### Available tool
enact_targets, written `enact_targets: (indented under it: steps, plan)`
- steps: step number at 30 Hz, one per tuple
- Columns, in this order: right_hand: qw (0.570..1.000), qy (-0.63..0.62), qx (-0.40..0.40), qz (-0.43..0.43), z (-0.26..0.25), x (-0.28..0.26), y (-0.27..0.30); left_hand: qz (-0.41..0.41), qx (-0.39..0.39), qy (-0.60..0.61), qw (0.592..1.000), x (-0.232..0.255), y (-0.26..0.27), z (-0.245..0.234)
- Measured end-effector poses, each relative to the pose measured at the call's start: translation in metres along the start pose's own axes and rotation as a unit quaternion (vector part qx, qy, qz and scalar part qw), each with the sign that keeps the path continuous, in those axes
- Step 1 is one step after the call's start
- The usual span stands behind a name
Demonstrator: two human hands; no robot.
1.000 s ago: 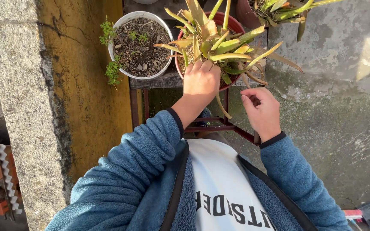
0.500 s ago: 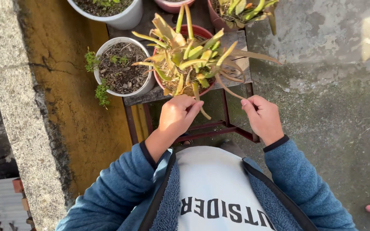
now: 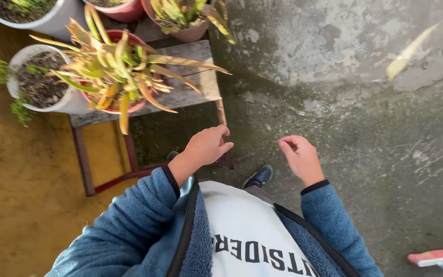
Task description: The person pulls dead leaves and weeds from several potted plants on an outdoor ledge by hand, moving between different pots to remove debris from the soil and foliage.
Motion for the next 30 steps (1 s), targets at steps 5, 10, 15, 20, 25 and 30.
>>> enact_targets:
  steps: [5,10,15,20,25,30]
  plan:
    - [1.000,0.028,-0.007,-0.010,-0.106,0.015,0.015,-0.041,-0.028,0.031,0.998,0.087,-0.051,0.078]
    - [0.999,0.040,-0.021,-0.028,-0.159,0.024,-0.003,0.053,0.056,-0.004,0.997,0.158,-0.104,0.090]
    - [0.998,0.034,-0.045,-0.033,-0.169,0.032,-0.050,0.027,0.090,0.034,0.995,0.170,-0.126,0.064]
    - [0.992,0.054,-0.086,-0.072,-0.173,0.014,-0.124,-0.054,0.166,0.104,0.979,0.118,-0.148,0.042]
    - [0.984,0.080,-0.099,-0.122,-0.174,-0.033,-0.227,-0.096,0.242,0.147,0.954,0.073,-0.199,0.000]
    - [0.969,0.091,-0.133,-0.185,-0.162,-0.111,-0.330,-0.070,0.342,0.165,0.922,0.072,-0.248,-0.096]
Point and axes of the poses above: each hand's wrist, its own y-axis away from the middle knuckle, its own z-axis out of the palm, x = y × z, the point moved 8 cm from there along -y, towards the middle knuckle, and after that the axes turned 1 degree about -x, right-handed, at the moved point
